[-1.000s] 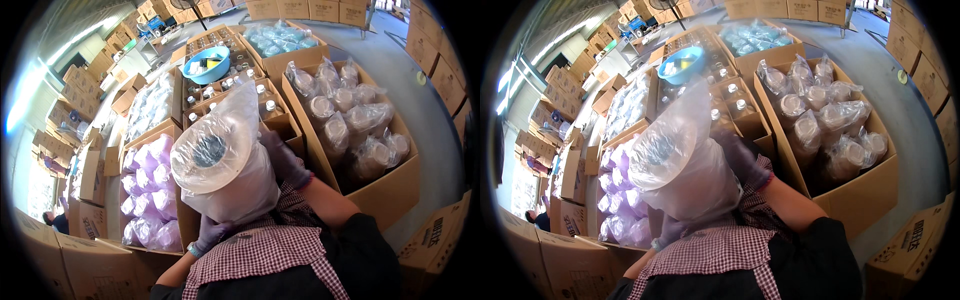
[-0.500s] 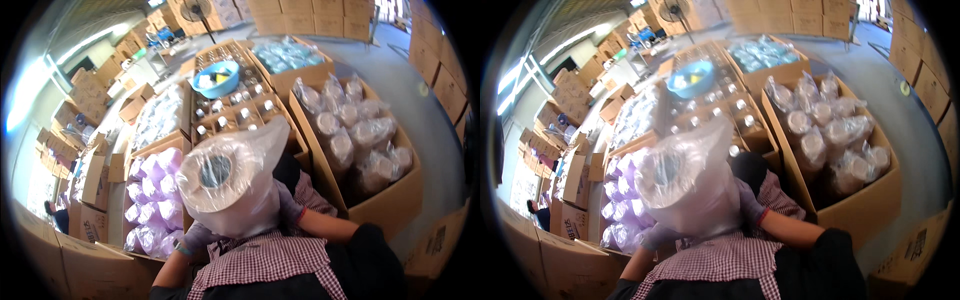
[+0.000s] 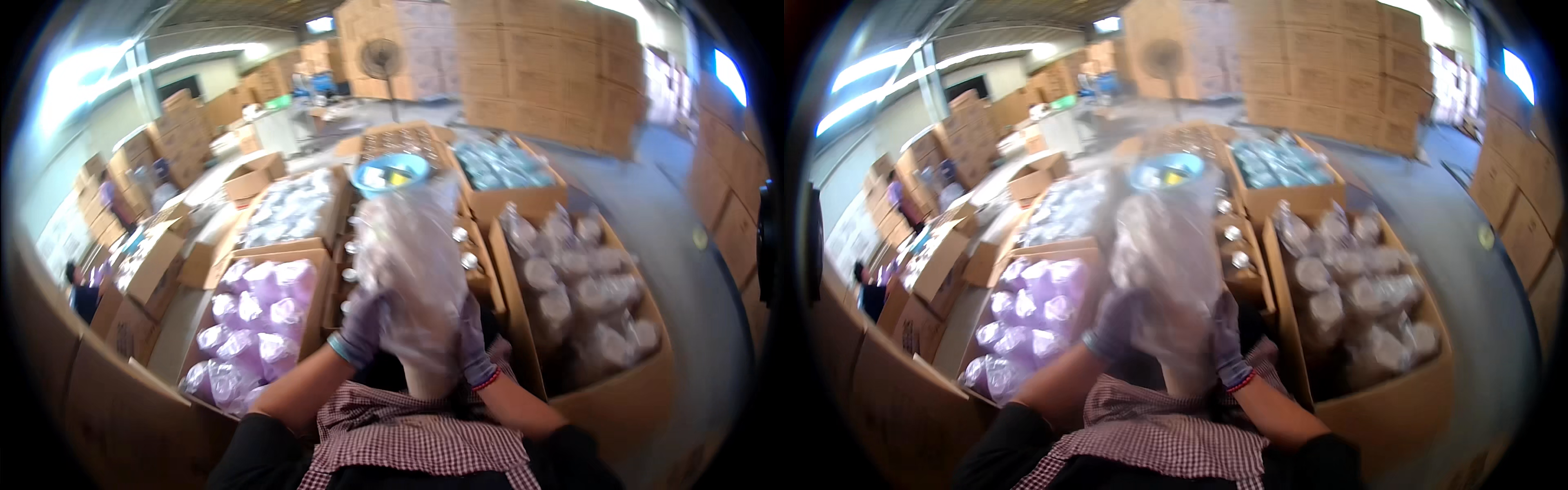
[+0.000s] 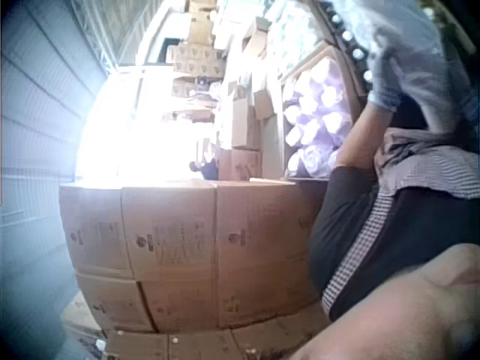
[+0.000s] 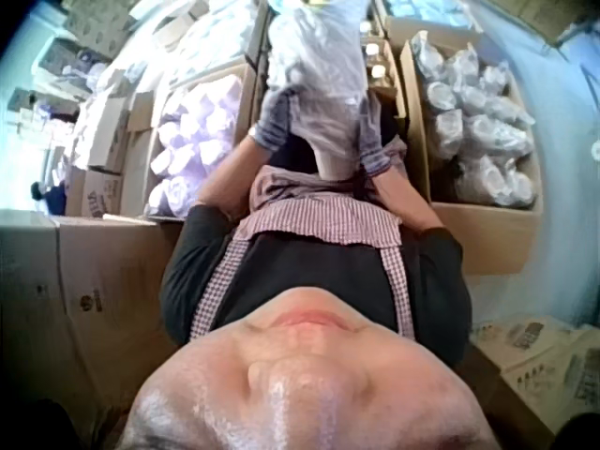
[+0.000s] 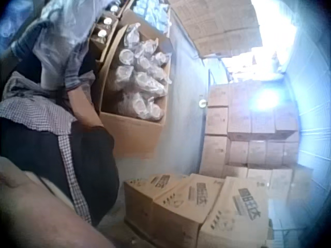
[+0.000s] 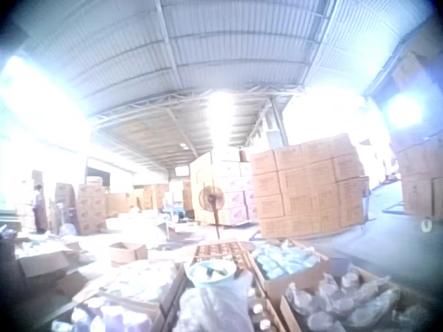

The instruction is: The person assembles thermoses in a warehouse setting. They take a glass inner liner, place it inside a plastic outer shell, insert a gasket and a spout component, and then screw on a base cap by hand to secure the assembly.

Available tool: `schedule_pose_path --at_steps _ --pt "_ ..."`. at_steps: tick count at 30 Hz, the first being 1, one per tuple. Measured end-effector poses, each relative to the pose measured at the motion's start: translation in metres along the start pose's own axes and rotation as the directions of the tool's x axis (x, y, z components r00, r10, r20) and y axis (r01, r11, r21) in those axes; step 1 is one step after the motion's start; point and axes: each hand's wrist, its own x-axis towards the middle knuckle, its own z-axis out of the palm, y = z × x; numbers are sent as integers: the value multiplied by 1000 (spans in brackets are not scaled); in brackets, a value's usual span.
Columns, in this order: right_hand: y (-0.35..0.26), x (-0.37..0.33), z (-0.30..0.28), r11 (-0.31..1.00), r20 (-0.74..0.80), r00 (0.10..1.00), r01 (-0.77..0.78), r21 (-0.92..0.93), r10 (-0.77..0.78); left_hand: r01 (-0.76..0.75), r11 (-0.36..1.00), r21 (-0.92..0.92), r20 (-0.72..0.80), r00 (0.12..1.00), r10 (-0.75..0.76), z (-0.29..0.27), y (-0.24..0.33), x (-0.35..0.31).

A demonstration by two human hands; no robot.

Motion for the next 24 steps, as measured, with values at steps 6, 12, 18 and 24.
schedule_pose_path --at_steps 6,12,18,24 --pt "-118 -124 -42 351 502 777 623 -699 -381 430 896 -115 167 897 -409 53 18 49" --pt "-164 -184 -68 -201 417 746 367 -908 -519 205 971 120 529 814 -237 123 -63 43" --pt "-310 -179 8 -376 173 896 7 -927 -410 801 598 -22 720 428 -546 259 -85 -12" --pt "-325 -113 -16 -455 -177 949 -282 -845 -260 -68 991 114 949 302 -88 252 -275 53"
